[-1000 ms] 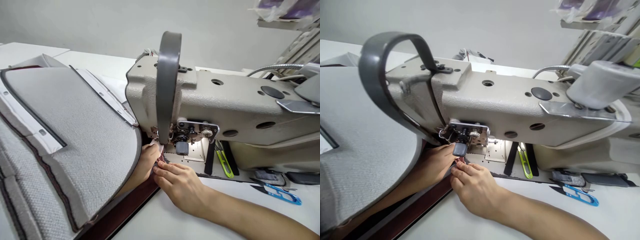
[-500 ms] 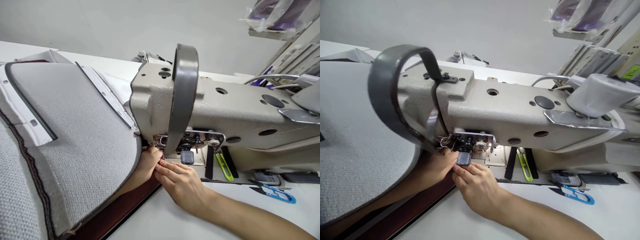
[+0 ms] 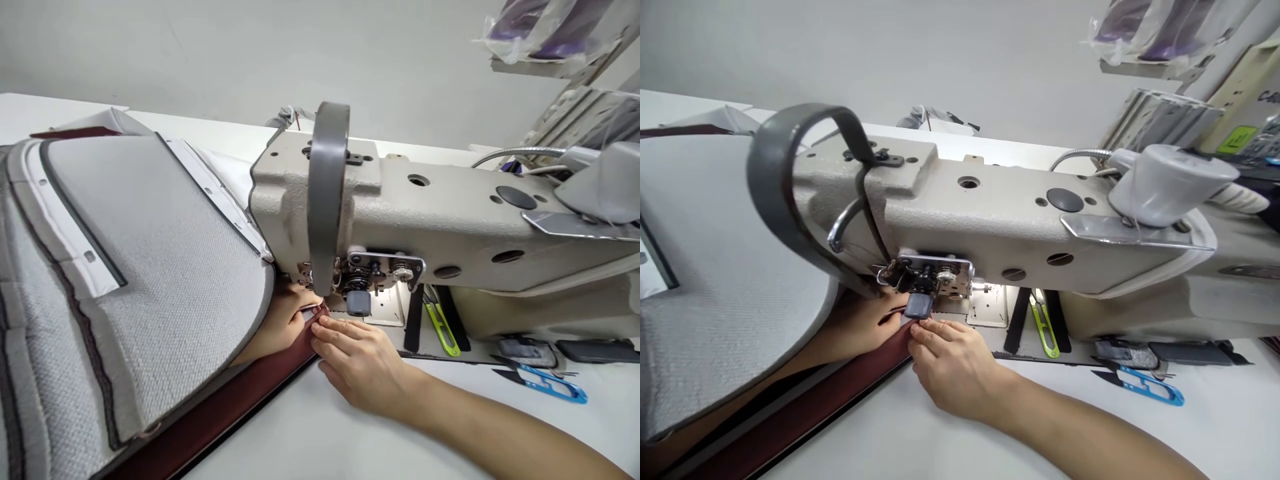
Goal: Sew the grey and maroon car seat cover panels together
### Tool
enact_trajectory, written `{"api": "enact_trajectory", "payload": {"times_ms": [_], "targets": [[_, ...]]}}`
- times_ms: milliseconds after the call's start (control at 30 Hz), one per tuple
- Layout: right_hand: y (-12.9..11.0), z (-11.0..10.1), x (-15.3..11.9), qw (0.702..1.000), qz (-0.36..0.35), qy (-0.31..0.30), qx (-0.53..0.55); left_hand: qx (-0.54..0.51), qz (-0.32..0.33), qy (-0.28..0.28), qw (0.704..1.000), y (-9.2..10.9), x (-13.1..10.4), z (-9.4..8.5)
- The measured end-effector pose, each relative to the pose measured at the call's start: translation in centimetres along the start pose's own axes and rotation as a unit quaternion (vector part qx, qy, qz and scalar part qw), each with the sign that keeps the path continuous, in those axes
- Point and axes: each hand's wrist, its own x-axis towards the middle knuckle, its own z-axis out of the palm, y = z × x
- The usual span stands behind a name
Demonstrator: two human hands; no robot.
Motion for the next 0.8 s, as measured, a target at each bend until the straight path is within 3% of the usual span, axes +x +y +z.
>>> {"api": "enact_trajectory", "payload": {"times_ms": [133,300,400,533,800], "targets": [[-0.1,-0.4,-0.5,1.000,-0.013,-0.007,0.026,-0.007,-0.004,0.034,0.999,-0.2,-1.4,0.3],[-0.8,-0.7,-1.0,0.999,-0.011,-0.038,0.027,-0.055,-0.069,0.068,0.994,2.6,-2.2,0.8],[-1.5,-0.7,-0.9,0.999,-0.005,-0.047,0.006,-0.018,-0.021,0.062,0.998,3.1,-2.4,1.1],[-2.4,-0.2,-0.5,0.998,-0.005,-0.038,-0.044,-0.016,0.057,0.066,0.996,1.8,-2.3,1.2],[-2.5,0.5,0.1,0.998,0.003,-0.016,-0.063,-0.043,0.097,0.058,0.993,0.5,-1.5,1.0]]}}
